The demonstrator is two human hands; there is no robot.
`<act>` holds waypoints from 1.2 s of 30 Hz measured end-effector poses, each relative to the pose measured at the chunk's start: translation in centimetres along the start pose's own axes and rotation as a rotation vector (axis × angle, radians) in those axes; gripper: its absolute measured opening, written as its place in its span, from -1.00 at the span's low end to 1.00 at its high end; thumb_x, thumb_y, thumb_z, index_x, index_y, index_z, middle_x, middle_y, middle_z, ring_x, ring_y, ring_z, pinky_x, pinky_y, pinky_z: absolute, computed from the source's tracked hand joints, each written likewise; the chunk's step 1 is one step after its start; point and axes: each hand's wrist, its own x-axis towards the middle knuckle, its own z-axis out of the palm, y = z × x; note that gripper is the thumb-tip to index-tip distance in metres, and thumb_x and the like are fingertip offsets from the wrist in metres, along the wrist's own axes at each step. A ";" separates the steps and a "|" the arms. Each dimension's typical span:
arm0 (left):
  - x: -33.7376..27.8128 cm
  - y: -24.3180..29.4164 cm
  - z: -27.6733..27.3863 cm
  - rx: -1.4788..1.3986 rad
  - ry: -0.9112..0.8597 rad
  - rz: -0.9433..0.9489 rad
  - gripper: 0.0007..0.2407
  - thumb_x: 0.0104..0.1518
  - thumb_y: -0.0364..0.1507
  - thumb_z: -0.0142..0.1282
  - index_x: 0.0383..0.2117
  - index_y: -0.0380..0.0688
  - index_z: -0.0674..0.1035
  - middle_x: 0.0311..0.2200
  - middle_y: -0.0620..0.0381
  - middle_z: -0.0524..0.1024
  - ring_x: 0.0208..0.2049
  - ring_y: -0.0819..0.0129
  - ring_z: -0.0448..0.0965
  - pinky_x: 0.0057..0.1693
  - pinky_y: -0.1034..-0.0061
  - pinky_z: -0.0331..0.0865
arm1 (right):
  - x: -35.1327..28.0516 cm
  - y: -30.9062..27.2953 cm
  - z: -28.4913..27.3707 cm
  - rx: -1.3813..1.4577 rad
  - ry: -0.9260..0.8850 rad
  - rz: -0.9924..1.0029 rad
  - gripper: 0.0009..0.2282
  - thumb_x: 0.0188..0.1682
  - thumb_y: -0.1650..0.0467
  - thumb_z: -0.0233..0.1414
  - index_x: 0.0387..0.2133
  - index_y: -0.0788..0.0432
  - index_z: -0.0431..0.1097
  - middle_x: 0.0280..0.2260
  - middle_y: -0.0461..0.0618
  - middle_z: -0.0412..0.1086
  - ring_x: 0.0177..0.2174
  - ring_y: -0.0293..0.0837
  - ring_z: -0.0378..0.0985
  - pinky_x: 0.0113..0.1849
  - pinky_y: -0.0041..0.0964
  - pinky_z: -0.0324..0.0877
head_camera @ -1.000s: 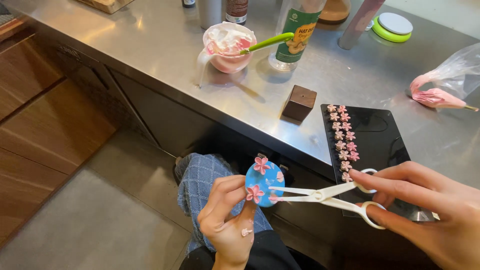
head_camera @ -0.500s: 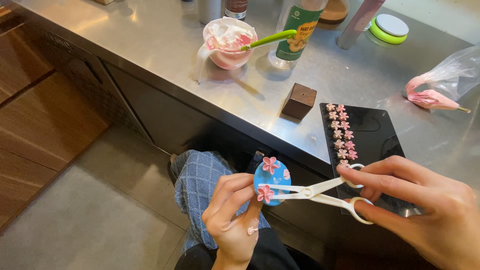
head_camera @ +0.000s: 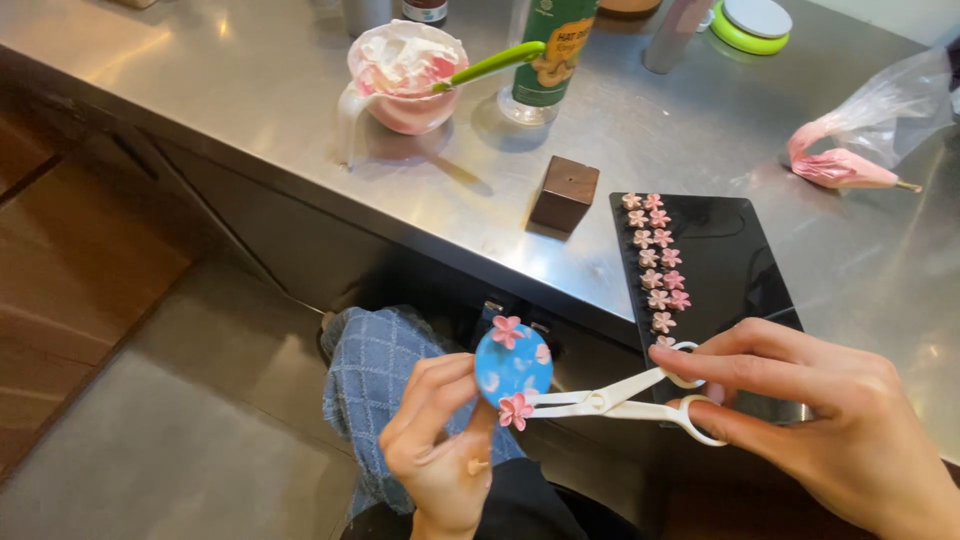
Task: Decorating a small blue pastry base with pink frosting flowers using a piping bag and scissors, then mixing more frosting in a bowl
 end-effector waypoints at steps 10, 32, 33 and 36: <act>2.3 -2.5 0.6 -0.105 0.287 -0.441 -0.84 0.04 -0.65 0.27 -0.26 -0.37 0.59 -0.13 -0.26 0.60 -0.02 0.05 0.73 0.31 0.37 0.62 | -3.6 8.6 -5.2 -0.054 0.162 0.369 -0.63 -0.26 0.51 0.29 -0.12 0.01 0.68 -0.50 -0.14 0.50 -0.52 -0.30 0.45 -0.37 -0.41 0.27; 1.4 -3.5 -0.2 0.079 0.154 -0.485 -0.89 0.33 -0.58 0.19 -0.22 -0.40 0.49 -0.01 -0.46 0.54 0.13 -0.17 0.69 0.35 0.28 0.64 | -4.2 16.5 -2.3 -0.085 -0.013 0.458 -0.63 -0.20 0.42 0.31 -0.08 -0.16 0.67 -0.51 -0.23 0.43 -0.55 -0.32 0.36 -0.35 -0.45 0.22; 1.1 -3.9 -0.2 0.079 0.153 -0.486 -0.89 0.33 -0.58 0.19 -0.22 -0.40 0.49 -0.01 -0.46 0.54 0.13 -0.17 0.69 0.35 0.28 0.64 | -4.2 16.5 -2.3 -0.085 -0.013 0.459 -0.63 -0.20 0.42 0.31 -0.08 -0.16 0.67 -0.51 -0.23 0.43 -0.55 -0.32 0.36 -0.35 -0.45 0.22; 0.7 -4.8 -0.3 -0.021 0.199 -0.452 -0.90 0.28 -0.56 0.22 -0.24 -0.28 0.51 -0.03 -0.36 0.56 0.11 -0.10 0.72 0.41 0.33 0.65 | -4.2 16.3 -2.4 -0.084 -0.011 0.418 -0.64 -0.19 0.41 0.30 -0.07 -0.12 0.66 -0.49 -0.22 0.46 -0.54 -0.32 0.41 -0.34 -0.44 0.25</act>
